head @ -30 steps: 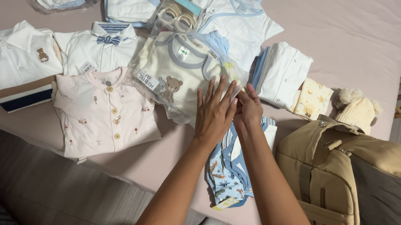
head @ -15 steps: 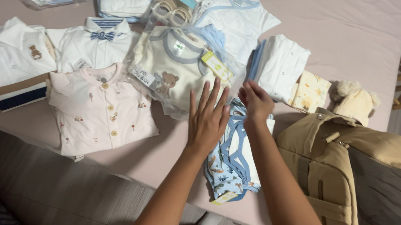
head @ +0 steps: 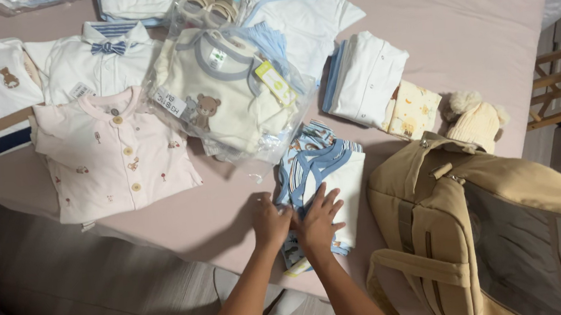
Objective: The person sorts baby clothing items on a bed, unfolding several garments including onesies and sets, and placing a clothing item into a plastic bag.
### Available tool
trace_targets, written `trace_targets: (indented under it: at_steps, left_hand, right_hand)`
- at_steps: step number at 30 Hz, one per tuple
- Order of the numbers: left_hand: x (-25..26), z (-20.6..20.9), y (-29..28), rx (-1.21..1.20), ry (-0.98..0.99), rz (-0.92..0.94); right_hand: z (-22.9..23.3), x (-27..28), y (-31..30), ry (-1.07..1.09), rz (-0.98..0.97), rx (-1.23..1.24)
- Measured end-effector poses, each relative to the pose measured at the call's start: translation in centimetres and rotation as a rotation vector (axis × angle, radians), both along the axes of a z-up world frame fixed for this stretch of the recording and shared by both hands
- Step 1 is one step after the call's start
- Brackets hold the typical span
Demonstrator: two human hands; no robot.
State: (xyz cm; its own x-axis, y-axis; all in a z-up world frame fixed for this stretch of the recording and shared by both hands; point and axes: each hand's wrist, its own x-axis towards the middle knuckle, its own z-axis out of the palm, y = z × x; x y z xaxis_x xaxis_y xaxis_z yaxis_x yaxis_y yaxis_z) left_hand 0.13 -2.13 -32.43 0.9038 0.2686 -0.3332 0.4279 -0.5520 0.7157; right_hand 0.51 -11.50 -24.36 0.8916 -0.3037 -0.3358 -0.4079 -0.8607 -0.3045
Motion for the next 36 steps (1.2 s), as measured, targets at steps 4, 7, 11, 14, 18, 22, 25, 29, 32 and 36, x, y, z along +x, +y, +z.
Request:
trace_targets:
  at_steps: [4,7,11,14,18,22,25,29,32,36]
  left_hand:
    - [0.9,-2.0,0.1,-0.019,0.053,-0.026]
    - [1.5,-0.5,0.8,-0.083,0.162,-0.121]
    - [1.1,1.7,1.2,-0.567,0.283,0.105]
    - [0.8,1.4,0.8,-0.595,0.249,0.130]
    - [0.4,0.2,1.0,-0.560,0.246,0.155]
    - [0.0,0.2,1.6,-0.562,0.120,0.125]
    - [-0.3,0.8,1.8,-0.474,0.128,0.113]
    - [-0.2,1.2,2.5,-0.668,0.178,0.185]
    - [-0.1,1.3,2.8,-0.740,0.250,0.171]
    - [0.8,1.3,3.3,-0.876,0.347,0.188]
  right_hand:
    - [-1.7,-0.2,-1.6,0.005,0.001,-0.062]
    - [-1.6,-0.9,-2.5,-0.065,0.091,-0.052]
    - [-2.4,-0.1,-2.7,-0.058,0.228,-0.119]
    - [-3.7,0.4,-4.6,-0.136,0.204,-0.048]
    - [-4.8,0.3,-11.1,-0.352,-0.280,0.225]
    - [-3.1,-2.7,-15.0,-0.417,-0.624,0.393]
    - [1.3,-4.9,-12.4,-0.449,-0.587,0.222]
    - [4.7,-6.2,-5.5,-0.889,0.199,-0.159]
    - [4.0,-5.8,-1.2,-0.593,0.260,0.406]
    - [-0.1,-3.5,0.5,-0.559,0.272,0.401]
